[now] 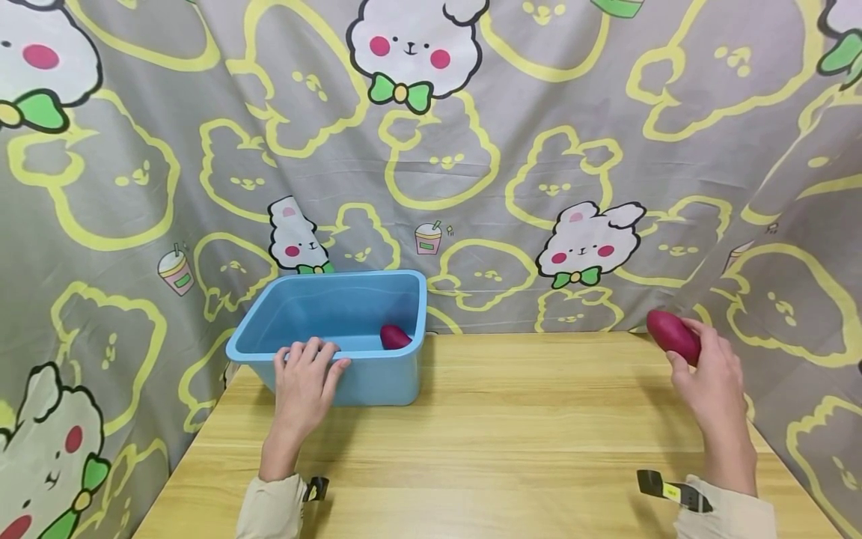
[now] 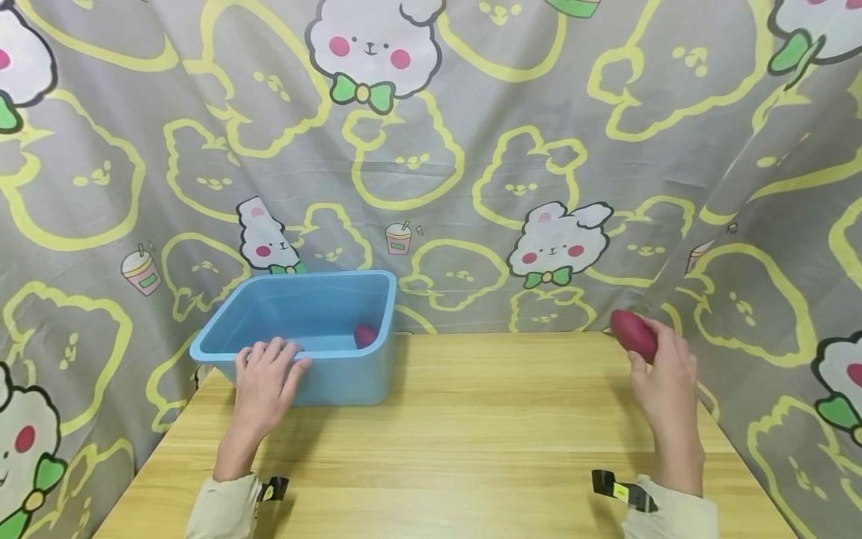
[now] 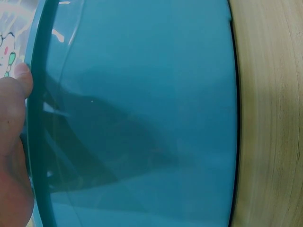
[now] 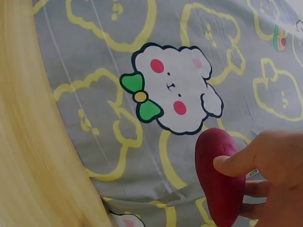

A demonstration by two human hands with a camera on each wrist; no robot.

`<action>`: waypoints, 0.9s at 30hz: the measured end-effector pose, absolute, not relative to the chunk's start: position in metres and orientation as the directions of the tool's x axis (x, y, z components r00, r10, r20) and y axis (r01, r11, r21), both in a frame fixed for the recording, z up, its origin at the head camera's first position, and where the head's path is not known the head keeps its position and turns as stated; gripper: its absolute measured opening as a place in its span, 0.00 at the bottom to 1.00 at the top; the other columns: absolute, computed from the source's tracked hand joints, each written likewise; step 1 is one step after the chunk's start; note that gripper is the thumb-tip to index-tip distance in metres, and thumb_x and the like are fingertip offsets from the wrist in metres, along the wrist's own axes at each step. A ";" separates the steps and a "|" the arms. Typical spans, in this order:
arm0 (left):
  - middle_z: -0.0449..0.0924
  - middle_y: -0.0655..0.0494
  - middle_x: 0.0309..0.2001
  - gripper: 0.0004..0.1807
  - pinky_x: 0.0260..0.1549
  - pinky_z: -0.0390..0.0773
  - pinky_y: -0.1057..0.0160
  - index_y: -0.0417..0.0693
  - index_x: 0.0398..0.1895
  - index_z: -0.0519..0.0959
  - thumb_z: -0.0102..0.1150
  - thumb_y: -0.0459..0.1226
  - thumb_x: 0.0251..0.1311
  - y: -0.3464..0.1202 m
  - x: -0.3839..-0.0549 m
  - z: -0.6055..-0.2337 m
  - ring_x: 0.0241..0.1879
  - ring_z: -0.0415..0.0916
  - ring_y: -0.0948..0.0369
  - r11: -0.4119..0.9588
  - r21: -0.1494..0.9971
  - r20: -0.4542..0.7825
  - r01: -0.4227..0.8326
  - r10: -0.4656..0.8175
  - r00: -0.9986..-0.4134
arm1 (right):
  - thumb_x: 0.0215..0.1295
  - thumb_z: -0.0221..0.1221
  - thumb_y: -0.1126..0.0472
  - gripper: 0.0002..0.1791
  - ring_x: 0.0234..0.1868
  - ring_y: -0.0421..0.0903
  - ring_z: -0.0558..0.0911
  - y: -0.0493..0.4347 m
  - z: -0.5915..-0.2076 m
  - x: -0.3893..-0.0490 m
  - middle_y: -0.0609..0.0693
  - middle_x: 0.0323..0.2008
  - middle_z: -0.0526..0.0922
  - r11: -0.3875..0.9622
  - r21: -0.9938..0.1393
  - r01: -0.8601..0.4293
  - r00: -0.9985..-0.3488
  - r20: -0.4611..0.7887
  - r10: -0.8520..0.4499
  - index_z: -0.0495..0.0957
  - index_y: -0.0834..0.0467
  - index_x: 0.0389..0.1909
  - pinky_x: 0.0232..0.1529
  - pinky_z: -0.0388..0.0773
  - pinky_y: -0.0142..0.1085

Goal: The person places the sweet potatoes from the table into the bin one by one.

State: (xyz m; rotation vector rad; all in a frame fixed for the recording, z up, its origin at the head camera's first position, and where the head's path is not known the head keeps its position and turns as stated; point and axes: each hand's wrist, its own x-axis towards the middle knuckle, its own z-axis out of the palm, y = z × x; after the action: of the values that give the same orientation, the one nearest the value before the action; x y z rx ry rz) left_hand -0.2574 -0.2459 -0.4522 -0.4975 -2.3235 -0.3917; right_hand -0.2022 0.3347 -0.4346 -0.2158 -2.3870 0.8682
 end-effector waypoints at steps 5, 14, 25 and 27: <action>0.75 0.50 0.41 0.11 0.58 0.56 0.35 0.51 0.41 0.78 0.58 0.48 0.72 -0.246 -0.257 -0.452 0.45 0.68 0.46 0.880 0.136 0.704 0.455 0.238 -0.669 | 0.68 0.59 0.73 0.33 0.58 0.76 0.65 0.331 -0.431 -0.203 0.77 0.61 0.67 0.778 -0.625 -0.059 -0.814 0.481 0.325 0.62 0.66 0.73 0.56 0.56 0.67; 0.75 0.51 0.41 0.11 0.58 0.56 0.35 0.51 0.43 0.79 0.58 0.48 0.72 -0.246 -0.257 -0.453 0.45 0.68 0.46 0.878 0.139 0.702 0.458 0.239 -0.671 | 0.68 0.59 0.73 0.34 0.58 0.77 0.65 0.326 -0.427 -0.201 0.77 0.62 0.67 0.775 -0.628 -0.074 -0.816 0.484 0.314 0.61 0.65 0.74 0.55 0.56 0.69; 0.76 0.50 0.41 0.13 0.57 0.56 0.35 0.49 0.43 0.80 0.58 0.48 0.73 -0.246 -0.258 -0.454 0.45 0.68 0.46 0.879 0.139 0.703 0.456 0.236 -0.670 | 0.67 0.59 0.73 0.34 0.58 0.76 0.65 0.320 -0.422 -0.201 0.76 0.63 0.67 0.775 -0.623 -0.102 -0.815 0.500 0.294 0.62 0.66 0.74 0.55 0.56 0.69; 0.76 0.50 0.41 0.13 0.57 0.56 0.35 0.49 0.43 0.80 0.58 0.48 0.73 -0.246 -0.258 -0.453 0.45 0.68 0.46 0.880 0.139 0.702 0.454 0.236 -0.672 | 0.67 0.59 0.74 0.34 0.59 0.76 0.65 0.319 -0.422 -0.201 0.76 0.63 0.67 0.775 -0.623 -0.109 -0.813 0.504 0.291 0.62 0.66 0.73 0.55 0.56 0.69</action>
State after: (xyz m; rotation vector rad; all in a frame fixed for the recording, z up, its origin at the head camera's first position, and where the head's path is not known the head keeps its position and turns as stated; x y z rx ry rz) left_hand -0.2577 -0.2462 -0.4533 -0.4937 -2.3277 -0.3939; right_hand -0.2012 0.3189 -0.4221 -0.1356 -2.3677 0.8796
